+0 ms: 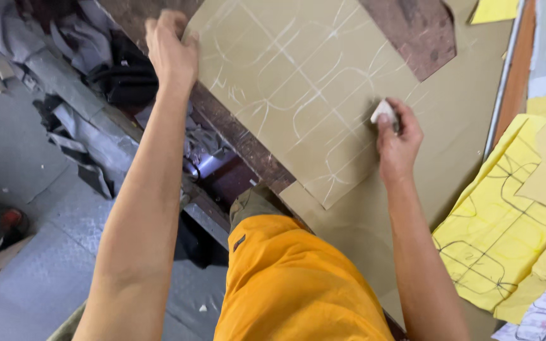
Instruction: The person rubs a small white triangular object along the edges of a large brown paper sheet with white grid lines on a wooden table. The person then moves aside yellow paper pieces and a newspaper to clear the workspace.
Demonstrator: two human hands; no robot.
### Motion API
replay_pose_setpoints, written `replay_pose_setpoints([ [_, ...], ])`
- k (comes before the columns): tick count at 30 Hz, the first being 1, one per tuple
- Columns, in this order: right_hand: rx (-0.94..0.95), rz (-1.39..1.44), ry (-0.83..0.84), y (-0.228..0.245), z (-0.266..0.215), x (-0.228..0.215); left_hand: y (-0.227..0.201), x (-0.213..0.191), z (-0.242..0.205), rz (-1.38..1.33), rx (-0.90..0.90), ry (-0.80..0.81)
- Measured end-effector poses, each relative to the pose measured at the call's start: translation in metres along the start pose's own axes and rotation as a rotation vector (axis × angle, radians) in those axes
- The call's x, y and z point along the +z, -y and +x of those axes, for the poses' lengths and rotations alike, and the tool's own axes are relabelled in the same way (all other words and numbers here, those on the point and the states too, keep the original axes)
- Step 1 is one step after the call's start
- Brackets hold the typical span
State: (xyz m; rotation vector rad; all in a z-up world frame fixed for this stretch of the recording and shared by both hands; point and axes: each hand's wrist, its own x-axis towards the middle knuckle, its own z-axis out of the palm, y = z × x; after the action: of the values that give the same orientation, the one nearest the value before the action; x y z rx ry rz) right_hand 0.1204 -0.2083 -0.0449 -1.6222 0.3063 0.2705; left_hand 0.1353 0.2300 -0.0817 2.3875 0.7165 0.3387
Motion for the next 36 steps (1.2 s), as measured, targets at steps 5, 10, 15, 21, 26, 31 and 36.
replay_pose_setpoints([
  [5, -0.012, -0.204, 0.137, 0.022, -0.017, 0.009, -0.014, -0.006, -0.065, 0.043, 0.257, -0.132],
  [10, -0.096, -0.449, 0.319, 0.006, -0.057, 0.06, -0.053, -0.008, -0.175, -0.255, 0.161, 0.06],
  [15, -0.167, -0.574, 0.283, -0.005, -0.077, 0.102, -0.073, -0.021, -0.216, -0.277, 0.179, 0.159],
  [21, -0.148, -0.691, 0.215, 0.003, -0.085, 0.112, -0.068, -0.027, -0.22, -0.275, 0.234, 0.222],
  [26, -0.241, -0.72, 0.19, -0.003, -0.09, 0.12, -0.063, -0.021, -0.225, -0.222, 0.257, 0.238],
  [31, -0.222, -0.691, 0.169, -0.003, -0.089, 0.127, -0.071, -0.017, -0.232, -0.186, 0.274, 0.18],
  [36, -0.194, -0.77, 0.179, -0.001, -0.087, 0.128, -0.081, -0.01, -0.241, -0.14, 0.22, 0.126],
])
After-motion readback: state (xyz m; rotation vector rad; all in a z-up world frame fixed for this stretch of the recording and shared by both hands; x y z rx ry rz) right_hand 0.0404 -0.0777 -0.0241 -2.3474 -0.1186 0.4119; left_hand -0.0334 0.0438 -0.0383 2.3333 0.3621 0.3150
